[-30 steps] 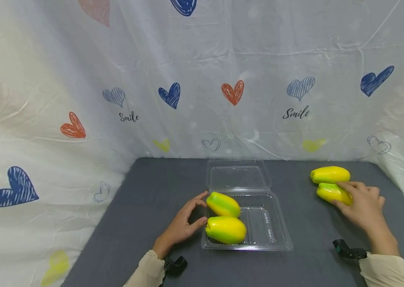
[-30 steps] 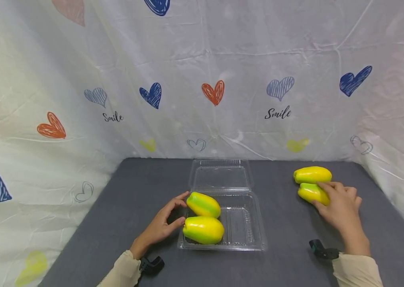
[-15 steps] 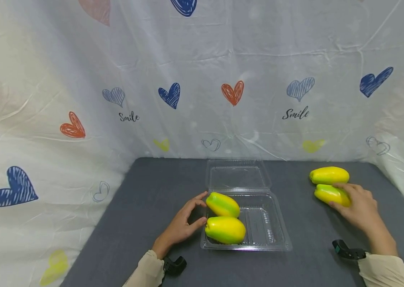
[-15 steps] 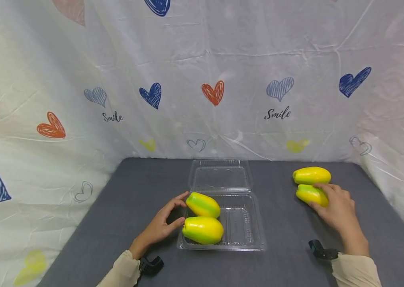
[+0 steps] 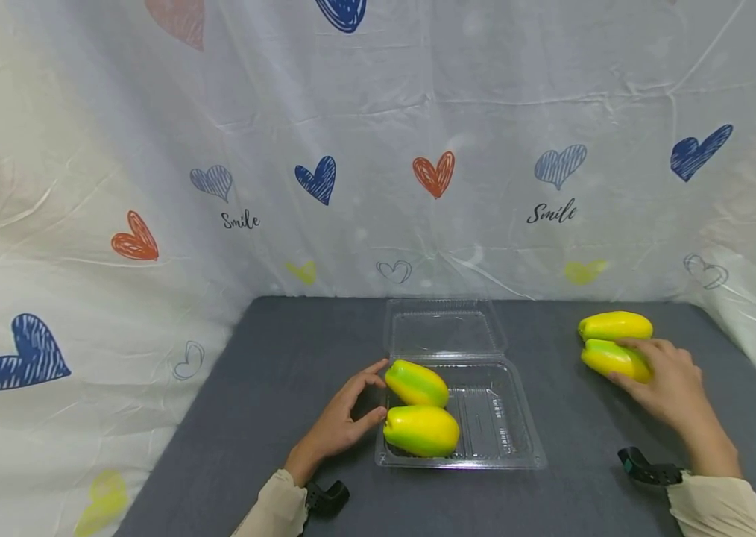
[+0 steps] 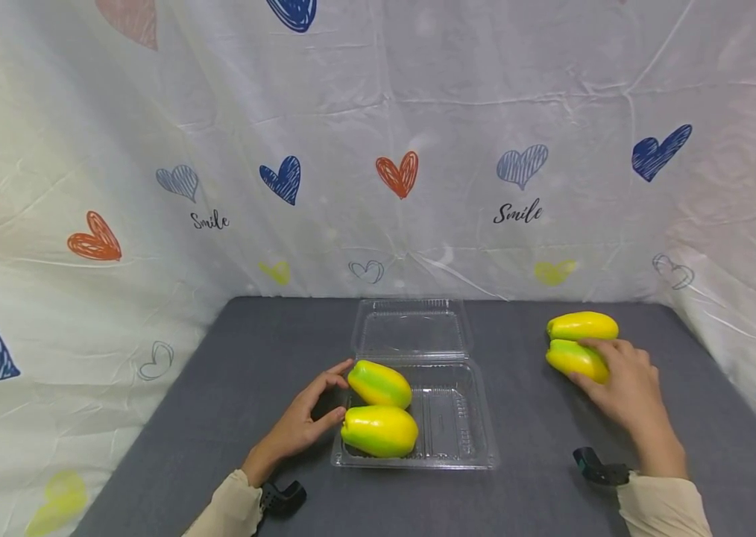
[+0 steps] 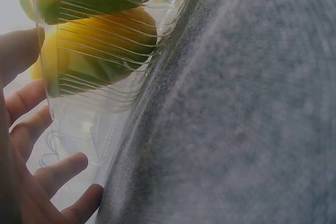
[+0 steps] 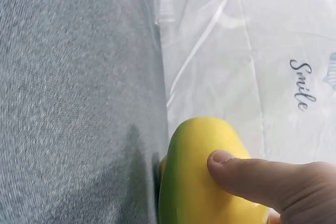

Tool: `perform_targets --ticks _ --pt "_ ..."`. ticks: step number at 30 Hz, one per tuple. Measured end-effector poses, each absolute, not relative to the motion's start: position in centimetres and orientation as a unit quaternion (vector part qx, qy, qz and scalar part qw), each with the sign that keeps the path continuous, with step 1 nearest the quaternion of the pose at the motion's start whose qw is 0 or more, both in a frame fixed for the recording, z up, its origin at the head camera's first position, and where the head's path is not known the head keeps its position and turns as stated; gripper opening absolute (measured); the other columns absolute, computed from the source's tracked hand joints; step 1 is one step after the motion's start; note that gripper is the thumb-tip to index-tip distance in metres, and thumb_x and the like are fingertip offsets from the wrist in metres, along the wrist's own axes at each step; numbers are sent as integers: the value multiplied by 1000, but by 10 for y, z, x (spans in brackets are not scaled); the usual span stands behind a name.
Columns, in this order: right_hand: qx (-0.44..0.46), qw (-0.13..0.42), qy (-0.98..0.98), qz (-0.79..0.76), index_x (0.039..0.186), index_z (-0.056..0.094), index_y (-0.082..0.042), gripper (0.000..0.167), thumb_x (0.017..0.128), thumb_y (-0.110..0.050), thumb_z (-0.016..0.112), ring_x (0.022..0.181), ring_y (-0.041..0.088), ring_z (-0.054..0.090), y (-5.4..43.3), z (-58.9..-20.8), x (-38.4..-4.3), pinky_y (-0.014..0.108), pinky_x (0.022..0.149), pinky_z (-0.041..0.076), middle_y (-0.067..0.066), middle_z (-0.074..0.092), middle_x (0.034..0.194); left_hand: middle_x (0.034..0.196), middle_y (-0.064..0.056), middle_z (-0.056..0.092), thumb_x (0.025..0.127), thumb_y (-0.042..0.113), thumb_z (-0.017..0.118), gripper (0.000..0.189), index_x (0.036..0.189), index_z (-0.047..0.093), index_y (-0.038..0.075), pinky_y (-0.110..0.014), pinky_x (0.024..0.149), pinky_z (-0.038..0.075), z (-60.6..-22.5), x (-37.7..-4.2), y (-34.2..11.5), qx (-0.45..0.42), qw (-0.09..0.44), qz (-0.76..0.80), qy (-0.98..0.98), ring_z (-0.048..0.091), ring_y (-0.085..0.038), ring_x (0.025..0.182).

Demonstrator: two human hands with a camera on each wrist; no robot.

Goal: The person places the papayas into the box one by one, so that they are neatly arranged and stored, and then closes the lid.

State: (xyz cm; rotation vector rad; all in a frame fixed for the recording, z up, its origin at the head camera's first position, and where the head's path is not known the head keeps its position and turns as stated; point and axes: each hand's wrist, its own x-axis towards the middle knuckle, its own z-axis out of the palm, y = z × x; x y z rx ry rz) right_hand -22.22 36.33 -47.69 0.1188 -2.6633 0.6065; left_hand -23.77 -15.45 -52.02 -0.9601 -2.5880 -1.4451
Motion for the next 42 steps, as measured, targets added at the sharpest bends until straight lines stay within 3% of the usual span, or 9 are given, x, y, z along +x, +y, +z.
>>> perform_targets --ticks 8,24,42 --pt "85 232 -933 263 131 58 2 56 86 -20 82 106 58 42 357 -476 -223 68 80 29 38 50 127 166 9 33 99 24 67 30 126 53 27 -67 119 26 -520 -237 -154 -312 18 -458 -832 29 -25 156" --pt "130 282 -908 282 127 63 2 59 75 -7 88 100 44 47 342 -473 -227 41 79 28 29 59 122 166 6 33 100 25 66 30 128 52 23 -68 119 25 -519 -237 -154 -315 21 -462 -829 29 -27 156" --pt "141 282 -901 298 133 63 -1 62 77 -10 88 110 43 48 325 -472 -227 49 85 31 26 61 125 166 5 34 100 25 66 30 127 52 27 -67 119 27 -520 -236 -154 -318 28 -455 -831 30 -26 155"
